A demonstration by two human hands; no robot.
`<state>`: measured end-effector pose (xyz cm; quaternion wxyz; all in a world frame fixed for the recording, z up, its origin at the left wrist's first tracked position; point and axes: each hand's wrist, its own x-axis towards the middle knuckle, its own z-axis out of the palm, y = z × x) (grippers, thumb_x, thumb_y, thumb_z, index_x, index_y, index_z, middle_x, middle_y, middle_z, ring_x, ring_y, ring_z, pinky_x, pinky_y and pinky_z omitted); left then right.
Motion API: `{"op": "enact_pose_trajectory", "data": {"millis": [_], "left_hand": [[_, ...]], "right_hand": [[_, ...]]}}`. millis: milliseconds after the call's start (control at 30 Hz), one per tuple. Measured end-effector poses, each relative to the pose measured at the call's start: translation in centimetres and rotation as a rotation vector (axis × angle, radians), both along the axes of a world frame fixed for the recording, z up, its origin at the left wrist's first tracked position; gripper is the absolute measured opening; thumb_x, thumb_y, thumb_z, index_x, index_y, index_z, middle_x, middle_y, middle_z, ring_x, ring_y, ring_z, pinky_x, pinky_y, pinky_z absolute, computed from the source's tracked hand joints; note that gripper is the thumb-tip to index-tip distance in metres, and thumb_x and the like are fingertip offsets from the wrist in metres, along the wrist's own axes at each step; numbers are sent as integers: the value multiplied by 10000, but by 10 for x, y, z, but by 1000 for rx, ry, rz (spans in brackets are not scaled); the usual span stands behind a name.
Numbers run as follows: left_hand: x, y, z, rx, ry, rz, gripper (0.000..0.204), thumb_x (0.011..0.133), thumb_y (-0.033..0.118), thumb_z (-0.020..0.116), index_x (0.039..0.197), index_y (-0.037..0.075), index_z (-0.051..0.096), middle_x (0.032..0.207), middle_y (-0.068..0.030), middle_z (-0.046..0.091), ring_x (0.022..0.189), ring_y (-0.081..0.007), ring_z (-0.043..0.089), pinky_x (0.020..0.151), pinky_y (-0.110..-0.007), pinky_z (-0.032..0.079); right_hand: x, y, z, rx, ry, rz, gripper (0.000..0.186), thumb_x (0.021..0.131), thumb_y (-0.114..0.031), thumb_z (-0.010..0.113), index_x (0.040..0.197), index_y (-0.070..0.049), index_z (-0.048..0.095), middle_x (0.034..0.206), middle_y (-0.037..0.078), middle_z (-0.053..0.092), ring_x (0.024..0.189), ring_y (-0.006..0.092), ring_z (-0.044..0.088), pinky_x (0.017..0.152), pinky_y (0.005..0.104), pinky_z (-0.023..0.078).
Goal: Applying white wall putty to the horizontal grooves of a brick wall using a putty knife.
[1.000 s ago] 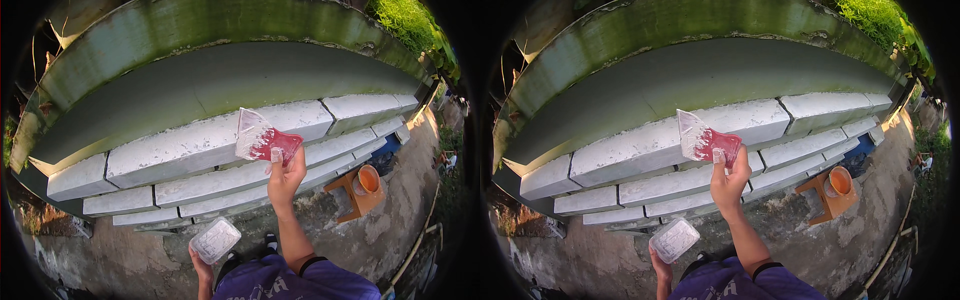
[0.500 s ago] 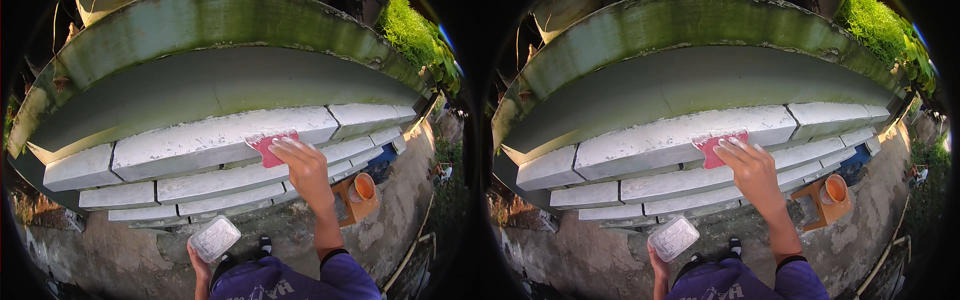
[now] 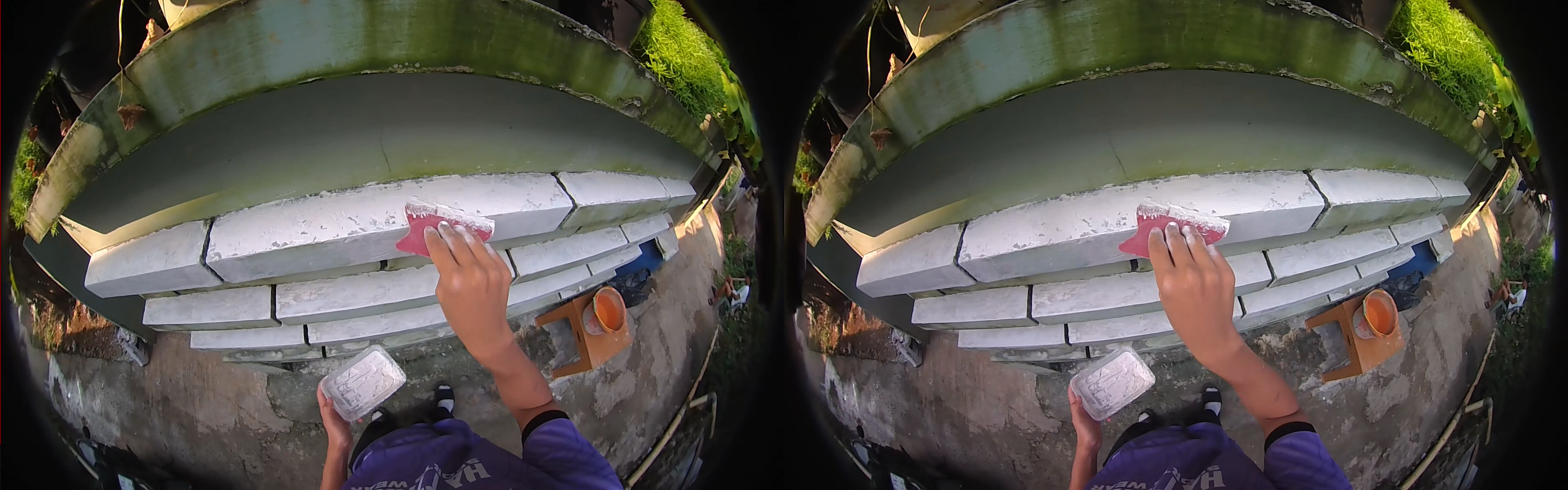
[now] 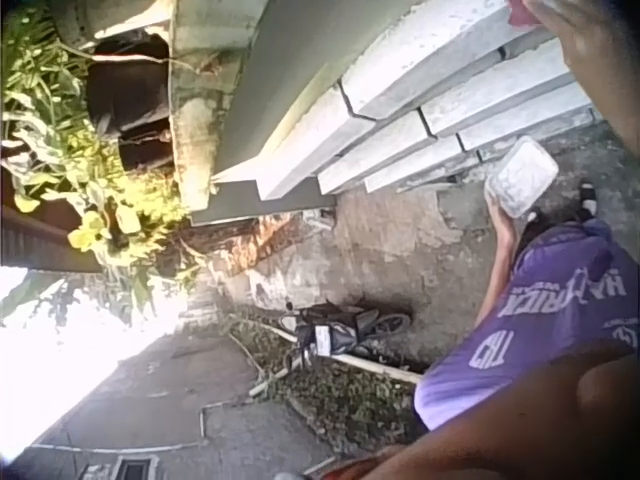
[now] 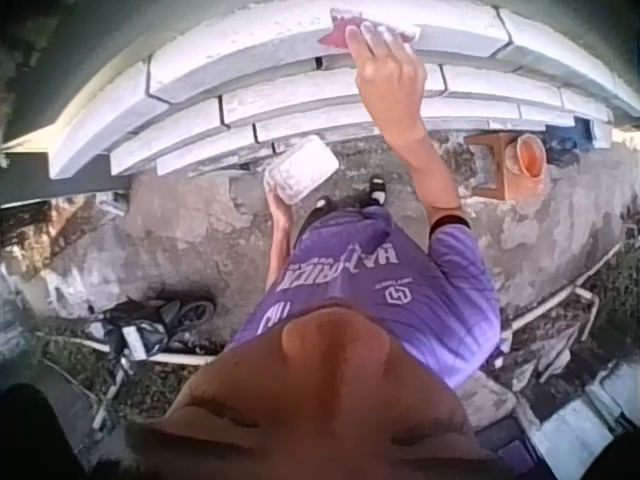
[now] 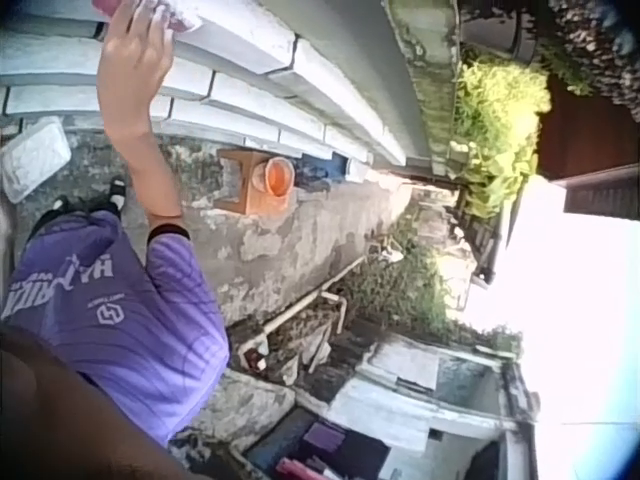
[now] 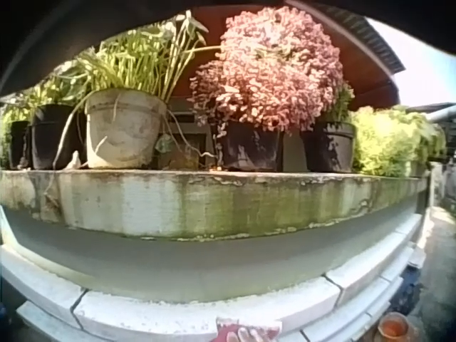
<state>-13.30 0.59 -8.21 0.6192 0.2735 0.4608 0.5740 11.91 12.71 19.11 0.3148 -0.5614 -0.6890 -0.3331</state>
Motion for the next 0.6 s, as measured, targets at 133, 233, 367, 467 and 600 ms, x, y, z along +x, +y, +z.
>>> {"op": "enact_pose_trajectory", "data": {"millis": [133, 233, 367, 467, 600], "left_hand": [[-1, -4, 5, -7, 11, 13, 715, 950, 497, 431, 1541, 159, 212, 1393, -107, 498, 1036, -254, 655, 458, -301, 525], [-3, -6, 6, -17, 0, 3, 703, 955, 506, 423, 1541, 179, 215, 1393, -95, 499, 1035, -243, 648, 465, -296, 511], [-6, -9, 5, -40, 13, -6, 679, 955, 511, 404, 1533, 201, 232, 1379, -78, 511, 1027, -232, 645, 465, -286, 490], [-9, -10, 0, -38, 8, -2, 675, 958, 510, 399, 1534, 199, 233, 1376, -78, 515, 1022, -231, 646, 459, -289, 488], [-13, -12, 6, -28, 14, 23, 670, 962, 506, 399, 1535, 199, 236, 1369, -76, 521, 1018, -225, 649, 457, -293, 491]], "right_hand": [[-5, -4, 13, 45, 150, 183, 352, 719, 31, 661, 1057, -60, 694, 1007, 82, 714, 950, 237, 690, 702, 344, 539], [3, 9, 16, 30, 142, 8, 395, 697, 54, 665, 1073, -61, 694, 1027, 90, 712, 959, 239, 681, 700, 341, 540], [-28, 19, -1, -29, 78, -98, 374, 704, 22, 679, 1071, -45, 690, 1018, 100, 709, 985, 253, 674, 719, 335, 549], [-70, 6, -4, 0, 99, 82, 363, 705, 34, 667, 1057, -48, 700, 997, 104, 708, 958, 258, 678, 718, 349, 557], [-74, -2, 9, 70, 259, 286, 365, 705, 47, 654, 1050, -57, 718, 999, 98, 707, 933, 255, 680, 708, 347, 562]]}}
